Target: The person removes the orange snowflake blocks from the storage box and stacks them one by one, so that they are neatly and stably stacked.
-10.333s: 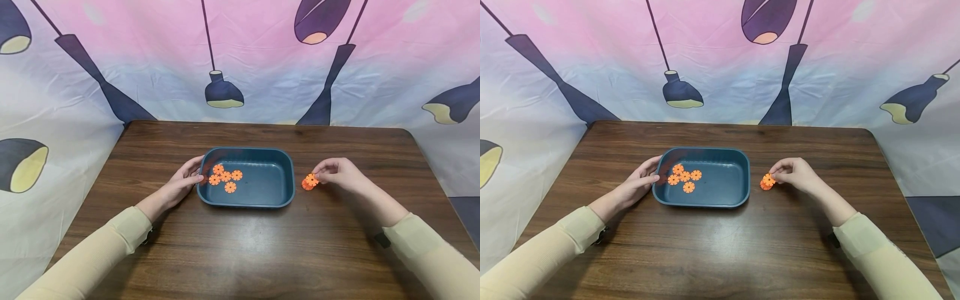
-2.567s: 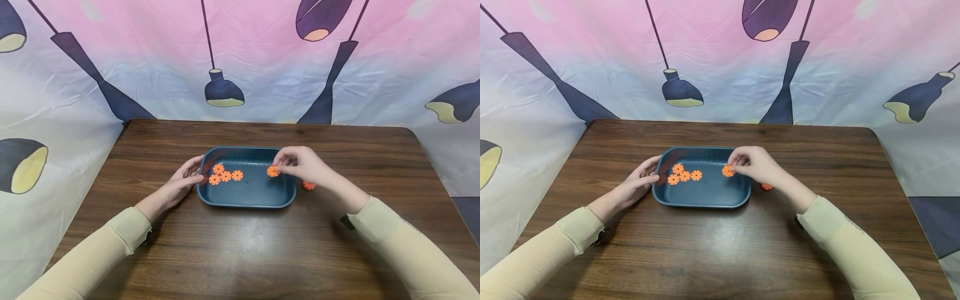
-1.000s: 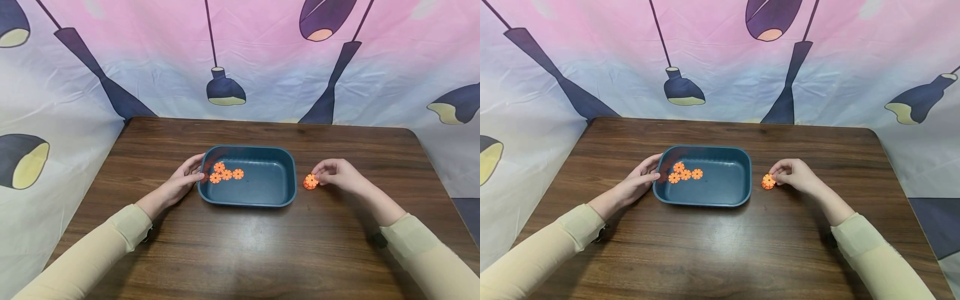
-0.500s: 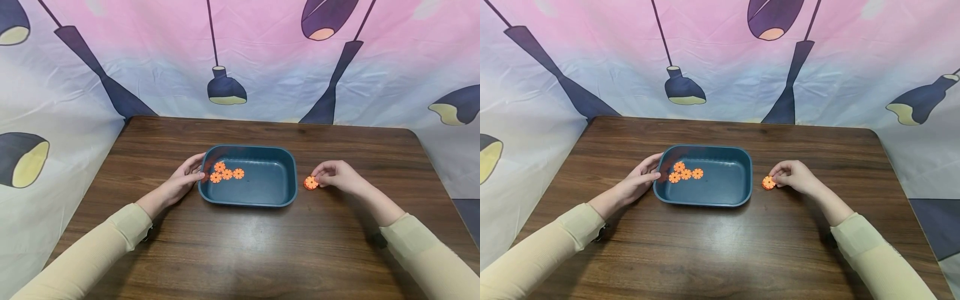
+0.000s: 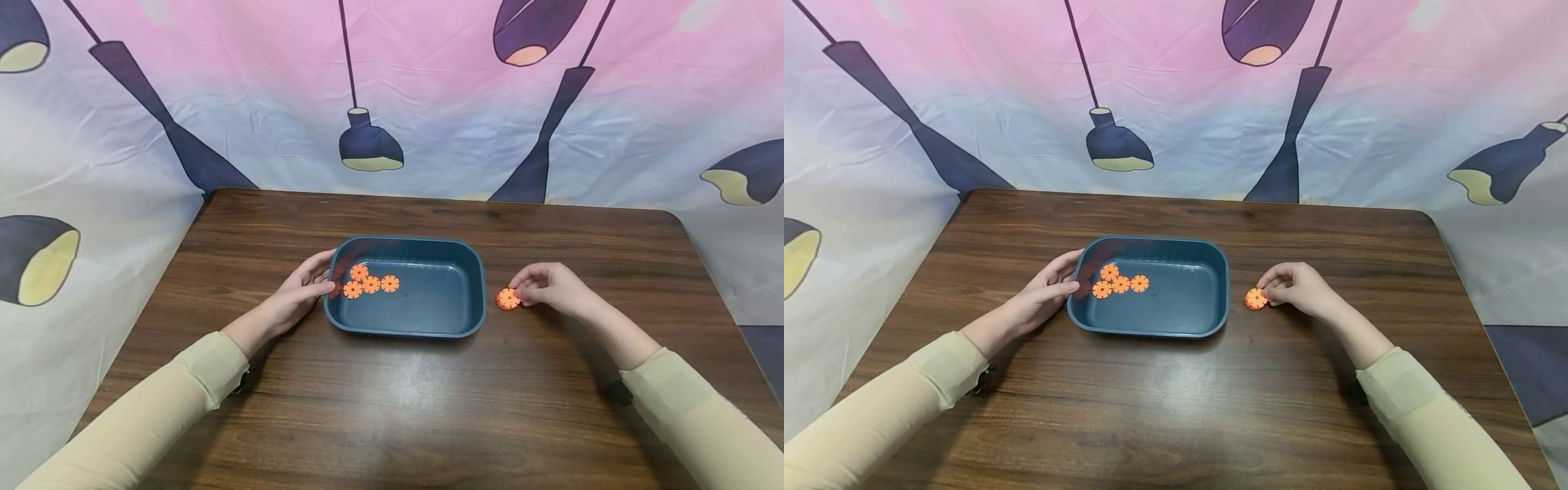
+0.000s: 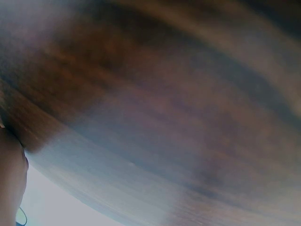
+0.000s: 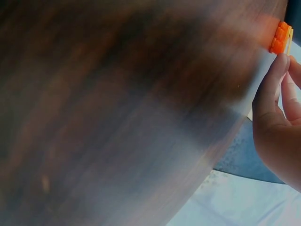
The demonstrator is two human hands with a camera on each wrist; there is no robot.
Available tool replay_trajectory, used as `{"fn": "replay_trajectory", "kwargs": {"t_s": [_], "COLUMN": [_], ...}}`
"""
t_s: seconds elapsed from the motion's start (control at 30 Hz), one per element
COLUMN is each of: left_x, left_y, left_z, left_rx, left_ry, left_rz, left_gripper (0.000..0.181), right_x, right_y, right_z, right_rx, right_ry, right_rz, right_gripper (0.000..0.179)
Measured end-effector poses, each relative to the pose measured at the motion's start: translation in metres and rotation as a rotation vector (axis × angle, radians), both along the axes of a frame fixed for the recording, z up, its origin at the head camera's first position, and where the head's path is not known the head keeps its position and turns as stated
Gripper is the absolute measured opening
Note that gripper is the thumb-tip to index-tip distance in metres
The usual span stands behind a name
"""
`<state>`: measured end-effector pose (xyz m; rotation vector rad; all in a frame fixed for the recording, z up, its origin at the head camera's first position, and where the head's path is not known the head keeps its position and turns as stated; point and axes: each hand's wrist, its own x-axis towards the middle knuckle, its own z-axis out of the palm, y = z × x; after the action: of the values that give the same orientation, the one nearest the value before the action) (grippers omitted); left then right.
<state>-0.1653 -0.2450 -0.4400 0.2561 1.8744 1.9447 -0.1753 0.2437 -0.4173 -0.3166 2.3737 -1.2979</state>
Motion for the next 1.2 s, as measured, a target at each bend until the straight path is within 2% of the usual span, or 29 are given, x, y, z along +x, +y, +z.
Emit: {"fn": "replay_trajectory", "kwargs": {"t_s": [0.67,1.2], "left_x": [-0.0005,-0.0002], "left_y": [-0.0012,-0.0010], "left_z": [-0.0014,-0.0004], "left_rx": [0.010,0.011], "left_ry": [0.014,0.011], "left_rz": [-0.005,-0.010], "left_gripper": [0.064,0.065], "right_x": [-0.0001,0.0003], "right_y": [-0.0019,-0.0013], "right_z": [-0.0010,-0.0011], "right_rx": [0.002,0.008], "right_ry": [-0.029,-0.009], "right_rz": [-0.015,-0.016], "right_gripper": [0.025,0.025]}}
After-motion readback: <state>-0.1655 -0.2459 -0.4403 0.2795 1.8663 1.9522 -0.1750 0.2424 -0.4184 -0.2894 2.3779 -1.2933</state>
